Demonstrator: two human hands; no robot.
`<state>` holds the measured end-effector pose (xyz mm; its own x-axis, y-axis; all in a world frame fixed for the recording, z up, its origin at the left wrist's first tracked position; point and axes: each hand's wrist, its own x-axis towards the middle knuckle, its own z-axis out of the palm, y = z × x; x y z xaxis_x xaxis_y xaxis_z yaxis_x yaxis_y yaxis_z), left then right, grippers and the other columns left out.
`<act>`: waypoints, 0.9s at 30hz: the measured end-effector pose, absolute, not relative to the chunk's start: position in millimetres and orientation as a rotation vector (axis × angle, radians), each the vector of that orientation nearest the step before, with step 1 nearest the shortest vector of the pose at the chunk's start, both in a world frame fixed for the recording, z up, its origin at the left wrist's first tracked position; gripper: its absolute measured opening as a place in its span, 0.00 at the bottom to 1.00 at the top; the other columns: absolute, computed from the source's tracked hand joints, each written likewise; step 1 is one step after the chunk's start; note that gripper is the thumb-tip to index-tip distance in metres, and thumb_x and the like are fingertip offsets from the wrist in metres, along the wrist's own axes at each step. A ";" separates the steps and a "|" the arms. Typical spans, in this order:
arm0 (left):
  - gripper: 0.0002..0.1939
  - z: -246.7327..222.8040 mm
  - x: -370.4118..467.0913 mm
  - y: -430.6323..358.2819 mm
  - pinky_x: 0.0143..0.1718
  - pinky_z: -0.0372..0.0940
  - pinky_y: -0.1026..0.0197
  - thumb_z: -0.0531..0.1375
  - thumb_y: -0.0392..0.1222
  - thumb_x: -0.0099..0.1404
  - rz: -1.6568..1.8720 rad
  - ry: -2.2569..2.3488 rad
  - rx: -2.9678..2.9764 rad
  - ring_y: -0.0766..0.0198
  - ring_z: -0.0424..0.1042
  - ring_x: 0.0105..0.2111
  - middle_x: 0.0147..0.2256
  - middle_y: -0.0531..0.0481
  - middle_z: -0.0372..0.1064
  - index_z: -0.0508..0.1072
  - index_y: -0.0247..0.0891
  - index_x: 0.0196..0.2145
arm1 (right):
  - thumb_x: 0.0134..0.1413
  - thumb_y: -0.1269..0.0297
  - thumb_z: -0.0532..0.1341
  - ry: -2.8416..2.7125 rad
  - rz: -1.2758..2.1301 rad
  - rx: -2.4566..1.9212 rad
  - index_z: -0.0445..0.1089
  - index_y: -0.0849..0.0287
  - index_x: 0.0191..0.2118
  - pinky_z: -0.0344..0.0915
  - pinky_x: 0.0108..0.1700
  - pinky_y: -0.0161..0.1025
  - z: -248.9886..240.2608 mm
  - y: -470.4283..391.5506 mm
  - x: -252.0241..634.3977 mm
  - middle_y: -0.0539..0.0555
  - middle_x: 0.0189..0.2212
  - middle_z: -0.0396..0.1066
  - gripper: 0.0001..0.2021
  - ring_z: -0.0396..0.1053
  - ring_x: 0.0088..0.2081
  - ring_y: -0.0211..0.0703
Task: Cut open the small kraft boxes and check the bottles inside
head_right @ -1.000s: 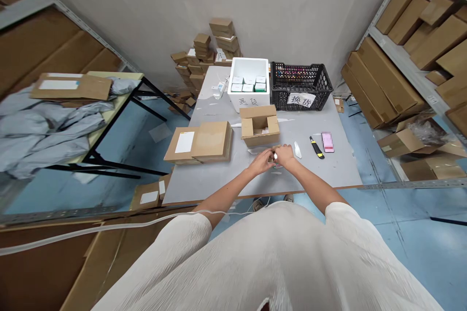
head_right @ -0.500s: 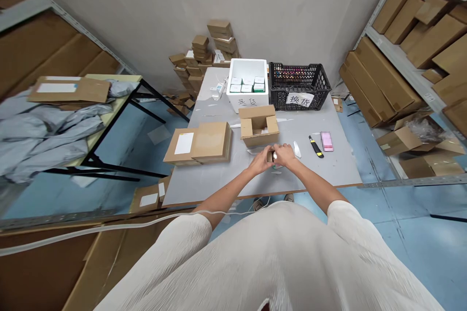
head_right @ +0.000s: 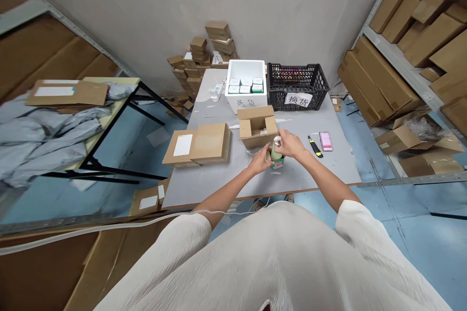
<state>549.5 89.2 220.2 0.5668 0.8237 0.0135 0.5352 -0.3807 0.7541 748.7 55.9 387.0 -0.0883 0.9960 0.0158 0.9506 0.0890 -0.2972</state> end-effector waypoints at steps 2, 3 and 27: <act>0.56 223.6 549.3 89.1 0.66 0.61 0.35 0.75 0.46 0.60 0.453 1.093 2.074 0.32 0.66 0.69 0.68 0.34 0.69 0.52 0.43 0.79 | 0.55 0.61 0.62 -2.084 0.325 -1.866 0.64 0.54 0.50 0.57 0.35 0.40 393.5 61.2 757.7 0.56 0.40 0.76 0.17 0.69 0.35 0.51; 0.58 226.4 548.9 88.7 0.67 0.60 0.34 0.75 0.47 0.60 0.426 1.095 2.076 0.31 0.64 0.70 0.69 0.34 0.68 0.51 0.44 0.79 | 0.53 0.61 0.62 -2.050 0.334 -1.819 0.63 0.54 0.49 0.57 0.35 0.40 396.3 63.9 762.1 0.54 0.38 0.75 0.17 0.68 0.34 0.50; 0.30 281.6 570.6 118.6 0.56 0.73 0.47 0.71 0.55 0.67 0.906 1.124 1.622 0.46 0.79 0.52 0.55 0.40 0.79 0.75 0.40 0.61 | 0.64 0.42 0.64 -1.427 1.036 -1.357 0.77 0.53 0.63 0.70 0.66 0.57 301.8 90.0 771.2 0.58 0.58 0.80 0.29 0.75 0.59 0.56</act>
